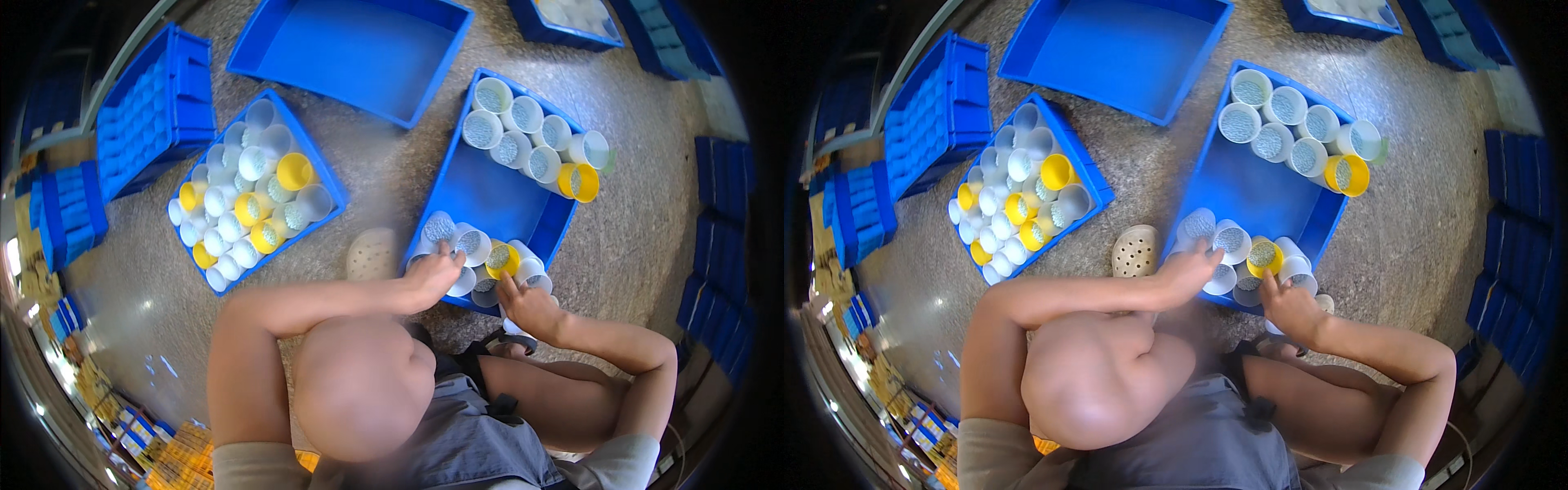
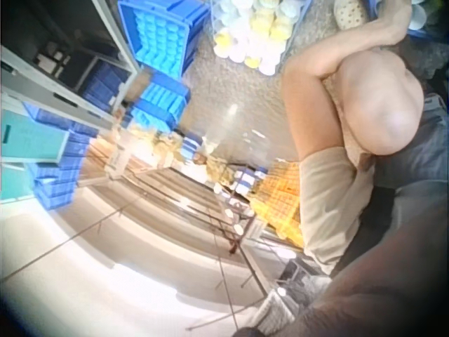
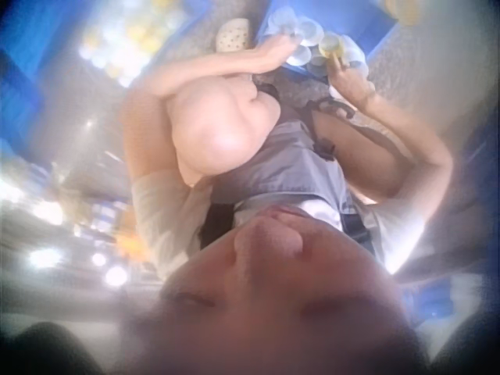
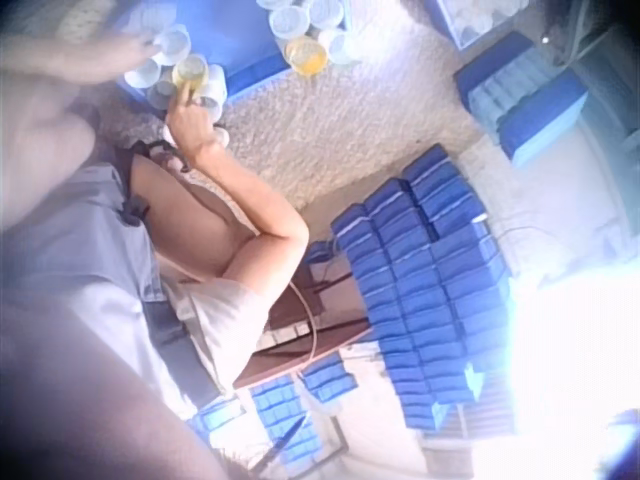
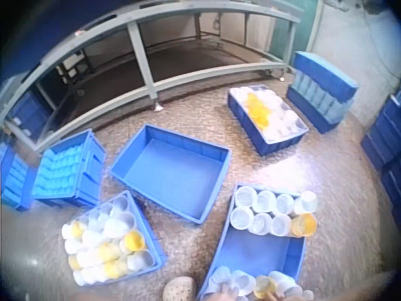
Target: The person sorts small plastic cups from a blue tray into other blue trays on the floor. They handle the cups by hand, separating them into groups and arranging them in the trays.
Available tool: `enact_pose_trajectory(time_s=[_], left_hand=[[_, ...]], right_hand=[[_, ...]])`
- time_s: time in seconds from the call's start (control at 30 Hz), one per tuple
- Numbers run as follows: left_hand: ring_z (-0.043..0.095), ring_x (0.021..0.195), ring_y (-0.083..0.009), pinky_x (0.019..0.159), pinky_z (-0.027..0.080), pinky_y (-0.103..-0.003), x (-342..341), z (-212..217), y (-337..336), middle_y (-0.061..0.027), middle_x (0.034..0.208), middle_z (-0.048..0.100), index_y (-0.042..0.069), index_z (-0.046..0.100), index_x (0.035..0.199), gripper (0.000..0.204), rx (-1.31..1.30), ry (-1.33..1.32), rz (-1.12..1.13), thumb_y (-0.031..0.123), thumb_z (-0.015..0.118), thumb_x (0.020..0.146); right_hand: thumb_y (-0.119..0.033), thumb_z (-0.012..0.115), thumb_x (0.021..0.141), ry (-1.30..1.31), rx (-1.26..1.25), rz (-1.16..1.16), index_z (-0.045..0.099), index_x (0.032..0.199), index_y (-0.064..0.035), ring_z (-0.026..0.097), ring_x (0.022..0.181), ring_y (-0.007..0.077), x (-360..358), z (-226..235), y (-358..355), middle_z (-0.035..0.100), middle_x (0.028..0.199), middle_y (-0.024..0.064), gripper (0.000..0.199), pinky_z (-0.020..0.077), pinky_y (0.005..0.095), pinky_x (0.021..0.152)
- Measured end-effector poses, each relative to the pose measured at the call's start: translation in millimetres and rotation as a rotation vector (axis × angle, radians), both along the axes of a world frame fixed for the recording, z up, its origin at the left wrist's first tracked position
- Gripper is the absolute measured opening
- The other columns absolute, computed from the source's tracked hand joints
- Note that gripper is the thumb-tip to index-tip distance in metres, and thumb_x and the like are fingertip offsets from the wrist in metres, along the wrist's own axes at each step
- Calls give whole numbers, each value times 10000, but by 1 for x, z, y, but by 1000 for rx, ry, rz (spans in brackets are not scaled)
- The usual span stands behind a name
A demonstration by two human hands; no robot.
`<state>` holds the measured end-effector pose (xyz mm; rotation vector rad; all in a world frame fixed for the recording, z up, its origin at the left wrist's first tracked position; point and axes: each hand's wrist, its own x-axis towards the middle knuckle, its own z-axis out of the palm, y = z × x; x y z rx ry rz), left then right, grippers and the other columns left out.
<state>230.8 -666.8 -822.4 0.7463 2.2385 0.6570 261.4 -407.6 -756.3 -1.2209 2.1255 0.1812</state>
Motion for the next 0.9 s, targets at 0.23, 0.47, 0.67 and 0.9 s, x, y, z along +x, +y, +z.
enact_pose_trajectory(time_s=[0.23,0.47,0.67,0.9], left_hand=[[717,803,-432,668,592,-446,5,-19,1,-430,1213,551,-39,544,1333,455,66,-137,154,10,547,881],[704,926,-415,790,561,-497,-11,4,7,-327,1062,669,-14,557,1367,446,-32,-542,488,141,585,950],[693,946,-427,836,543,-505,-21,16,-7,-298,988,689,13,630,1318,464,116,-329,120,97,707,869],[723,977,-341,860,575,-421,-56,60,-53,-188,1088,736,67,720,1194,330,283,-256,229,150,731,875]], right_hand=[[-81,600,860,27,-46,25,641,1176,82,748,826,288,-4,-8,2,542,1366,368,358,614,354,608],[-92,598,867,-108,-101,66,653,1067,19,747,779,299,-16,-8,2,604,1244,318,236,611,356,566],[-107,603,883,-118,-47,-37,600,1141,-6,742,878,319,-14,6,-1,568,1295,304,277,622,367,607],[-143,619,901,-172,105,-29,520,1397,-54,696,1073,360,-26,42,-11,485,1451,302,514,621,401,751]])
